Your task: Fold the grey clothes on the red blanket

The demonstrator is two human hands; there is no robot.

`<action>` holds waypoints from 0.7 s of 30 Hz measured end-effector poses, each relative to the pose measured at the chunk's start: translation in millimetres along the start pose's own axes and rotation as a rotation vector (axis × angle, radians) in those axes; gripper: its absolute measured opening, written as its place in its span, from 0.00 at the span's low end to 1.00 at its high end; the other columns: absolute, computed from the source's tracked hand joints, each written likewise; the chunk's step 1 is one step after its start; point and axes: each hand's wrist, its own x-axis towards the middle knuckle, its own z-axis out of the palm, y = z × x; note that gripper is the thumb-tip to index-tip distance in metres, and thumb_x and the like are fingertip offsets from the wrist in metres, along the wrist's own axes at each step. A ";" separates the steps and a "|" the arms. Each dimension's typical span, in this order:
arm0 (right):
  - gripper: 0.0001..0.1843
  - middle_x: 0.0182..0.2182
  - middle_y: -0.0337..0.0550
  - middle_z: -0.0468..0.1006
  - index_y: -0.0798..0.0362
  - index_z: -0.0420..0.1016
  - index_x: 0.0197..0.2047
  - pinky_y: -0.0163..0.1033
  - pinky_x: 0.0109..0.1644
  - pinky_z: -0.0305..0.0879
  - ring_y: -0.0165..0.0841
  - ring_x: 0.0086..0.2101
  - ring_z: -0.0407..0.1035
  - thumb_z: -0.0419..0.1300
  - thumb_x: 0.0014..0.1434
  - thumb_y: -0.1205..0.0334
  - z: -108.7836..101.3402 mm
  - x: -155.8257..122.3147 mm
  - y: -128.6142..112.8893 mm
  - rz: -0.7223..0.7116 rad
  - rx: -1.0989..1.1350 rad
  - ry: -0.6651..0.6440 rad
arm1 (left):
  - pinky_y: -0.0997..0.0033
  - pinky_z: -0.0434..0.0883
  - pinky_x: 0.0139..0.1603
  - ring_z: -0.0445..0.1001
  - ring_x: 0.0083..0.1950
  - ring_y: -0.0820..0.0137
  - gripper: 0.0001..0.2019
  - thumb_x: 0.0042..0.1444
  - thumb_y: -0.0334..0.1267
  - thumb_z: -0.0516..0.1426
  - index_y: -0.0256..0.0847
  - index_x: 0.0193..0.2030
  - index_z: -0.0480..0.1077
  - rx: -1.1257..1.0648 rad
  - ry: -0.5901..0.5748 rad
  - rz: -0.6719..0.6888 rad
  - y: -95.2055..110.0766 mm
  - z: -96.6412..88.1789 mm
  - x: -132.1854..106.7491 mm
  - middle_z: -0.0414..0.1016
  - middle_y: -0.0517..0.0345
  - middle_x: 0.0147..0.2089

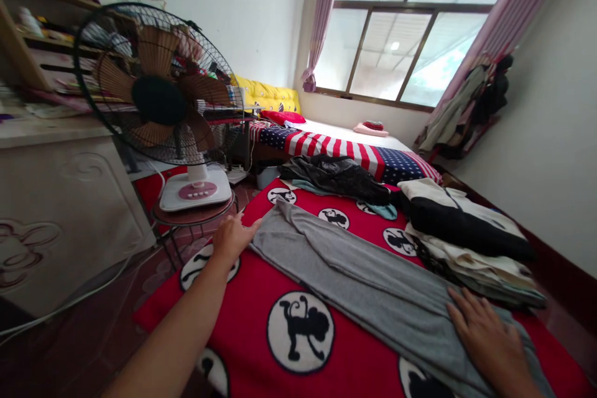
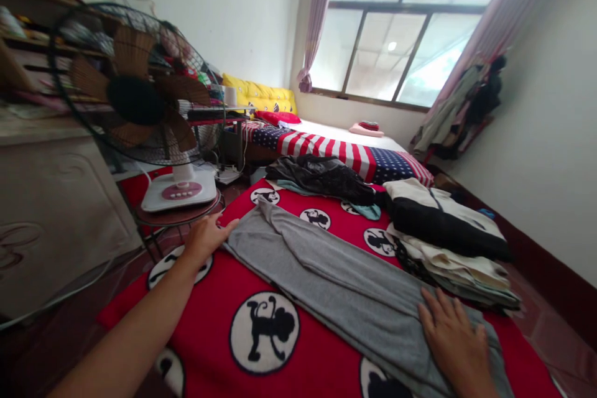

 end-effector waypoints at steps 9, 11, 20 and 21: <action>0.34 0.67 0.52 0.55 0.52 0.59 0.65 0.57 0.66 0.45 0.44 0.64 0.52 0.52 0.58 0.48 -93.1 9.2 -201.9 -0.381 0.433 -0.119 | 0.72 0.65 0.31 0.74 0.31 0.65 0.20 0.44 0.54 0.59 0.37 0.31 0.78 -0.684 -0.225 0.121 5.4 25.2 -0.6 0.77 0.56 0.28; 0.44 0.69 0.50 0.48 0.51 0.53 0.68 0.58 0.68 0.39 0.45 0.67 0.44 0.59 0.52 0.45 -109.9 -2.0 -262.2 -0.529 0.526 -0.159 | 0.73 0.63 0.28 0.72 0.28 0.67 0.21 0.43 0.55 0.61 0.36 0.33 0.78 -0.860 -0.248 0.109 8.6 26.4 -4.8 0.76 0.58 0.26; 0.50 0.70 0.59 0.39 0.55 0.44 0.71 0.63 0.66 0.32 0.53 0.67 0.36 0.63 0.52 0.49 -121.7 6.1 -381.9 -0.523 0.720 -0.123 | 0.72 0.67 0.29 0.71 0.27 0.68 0.21 0.39 0.53 0.63 0.35 0.32 0.75 -1.052 -0.221 -0.016 3.4 20.8 -6.6 0.75 0.57 0.26; 0.49 0.70 0.59 0.40 0.55 0.45 0.70 0.64 0.66 0.32 0.53 0.67 0.37 0.62 0.52 0.49 -121.8 4.7 -380.0 -0.536 0.739 -0.138 | 0.71 0.68 0.30 0.72 0.28 0.67 0.21 0.39 0.53 0.62 0.36 0.32 0.75 -1.000 -0.177 -0.020 0.3 21.4 -4.9 0.76 0.57 0.27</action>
